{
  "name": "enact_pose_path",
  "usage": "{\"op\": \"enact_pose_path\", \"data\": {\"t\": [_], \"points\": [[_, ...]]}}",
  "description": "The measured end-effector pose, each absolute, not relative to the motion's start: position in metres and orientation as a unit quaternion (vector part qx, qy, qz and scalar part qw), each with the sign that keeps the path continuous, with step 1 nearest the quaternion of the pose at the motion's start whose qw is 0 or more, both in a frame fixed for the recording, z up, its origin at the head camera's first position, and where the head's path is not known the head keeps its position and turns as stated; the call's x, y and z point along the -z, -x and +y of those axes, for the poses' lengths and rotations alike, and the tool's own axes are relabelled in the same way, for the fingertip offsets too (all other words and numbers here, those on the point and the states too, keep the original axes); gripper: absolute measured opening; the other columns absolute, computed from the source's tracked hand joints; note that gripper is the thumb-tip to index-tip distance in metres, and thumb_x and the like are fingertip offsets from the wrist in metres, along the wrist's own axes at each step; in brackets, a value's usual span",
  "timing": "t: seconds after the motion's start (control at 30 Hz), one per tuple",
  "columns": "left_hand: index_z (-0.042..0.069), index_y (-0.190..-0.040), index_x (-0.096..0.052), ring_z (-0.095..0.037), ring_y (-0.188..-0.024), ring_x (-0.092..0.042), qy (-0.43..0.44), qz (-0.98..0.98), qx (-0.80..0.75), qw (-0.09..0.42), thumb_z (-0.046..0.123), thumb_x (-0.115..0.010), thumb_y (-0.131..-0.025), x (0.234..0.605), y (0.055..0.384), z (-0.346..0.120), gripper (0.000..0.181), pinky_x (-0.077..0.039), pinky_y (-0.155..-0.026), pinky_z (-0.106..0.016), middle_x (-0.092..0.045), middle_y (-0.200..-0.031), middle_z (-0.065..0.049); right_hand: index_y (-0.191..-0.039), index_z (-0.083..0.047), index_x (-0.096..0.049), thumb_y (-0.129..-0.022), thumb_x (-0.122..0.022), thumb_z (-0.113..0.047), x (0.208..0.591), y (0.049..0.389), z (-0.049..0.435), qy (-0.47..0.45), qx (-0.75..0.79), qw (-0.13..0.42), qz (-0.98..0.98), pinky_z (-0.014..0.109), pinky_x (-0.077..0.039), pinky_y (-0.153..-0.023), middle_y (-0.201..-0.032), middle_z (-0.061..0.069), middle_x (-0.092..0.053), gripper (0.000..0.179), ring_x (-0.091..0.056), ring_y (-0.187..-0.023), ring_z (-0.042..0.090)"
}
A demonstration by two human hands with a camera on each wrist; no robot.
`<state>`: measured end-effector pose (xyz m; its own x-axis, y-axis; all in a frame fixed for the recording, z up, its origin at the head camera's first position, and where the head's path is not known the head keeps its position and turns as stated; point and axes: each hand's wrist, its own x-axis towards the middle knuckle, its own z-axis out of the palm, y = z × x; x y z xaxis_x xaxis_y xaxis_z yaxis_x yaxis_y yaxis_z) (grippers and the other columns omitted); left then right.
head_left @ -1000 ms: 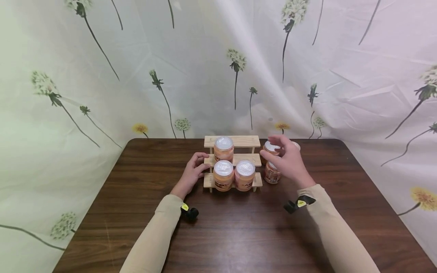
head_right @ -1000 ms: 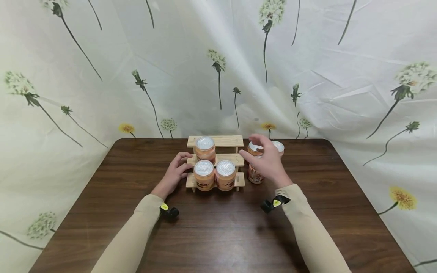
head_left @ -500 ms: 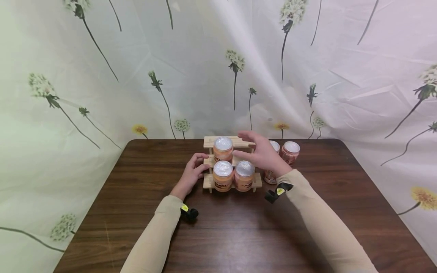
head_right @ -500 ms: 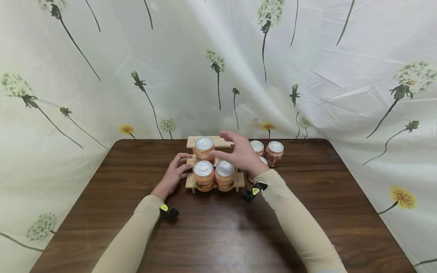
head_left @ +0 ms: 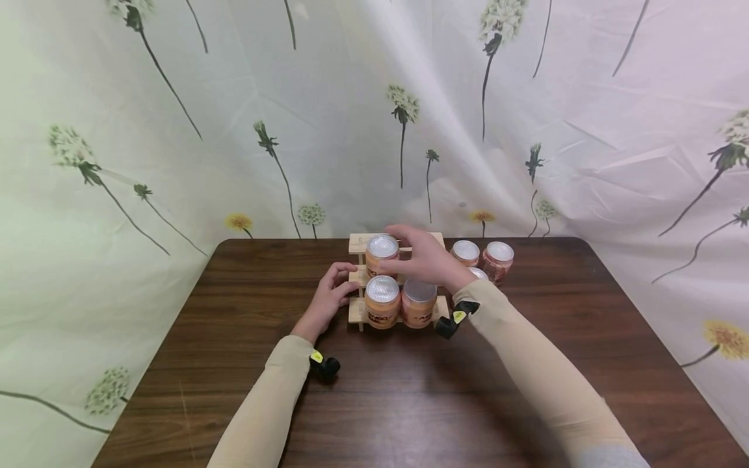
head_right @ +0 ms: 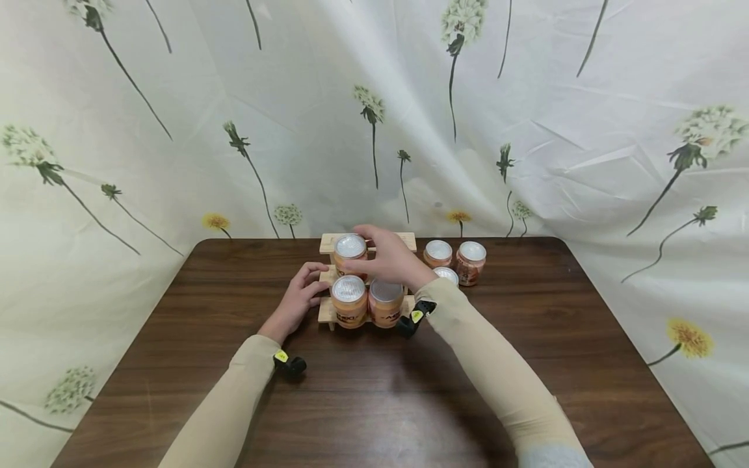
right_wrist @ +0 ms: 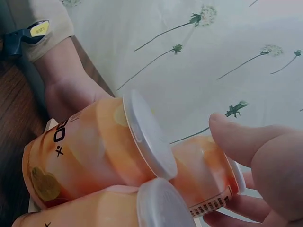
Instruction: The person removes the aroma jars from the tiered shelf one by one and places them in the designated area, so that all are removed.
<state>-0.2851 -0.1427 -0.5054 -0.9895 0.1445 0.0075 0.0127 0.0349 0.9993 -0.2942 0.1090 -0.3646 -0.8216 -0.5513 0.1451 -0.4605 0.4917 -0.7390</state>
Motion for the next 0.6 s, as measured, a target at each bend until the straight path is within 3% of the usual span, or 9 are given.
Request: {"op": "enact_pose_path", "data": {"t": [0.6], "points": [[0.009, -0.139, -0.051, -0.022, -0.115, -0.062, -0.062, 0.713, -0.697, 0.050, 0.015, -0.064, -0.104, 0.503, 0.283, -0.144, 0.038, -0.055, -0.085, -0.033, -0.054, -0.144, -0.018, -0.155, -0.006, -0.047, -0.096, -0.079, -0.032, 0.364, 0.297, 0.096, 0.287, 0.366, 0.057, 0.883, 0.042, -0.056, -0.092, -0.135, 0.011, -0.063, 0.072, -0.066, -0.114, 0.026]]}}
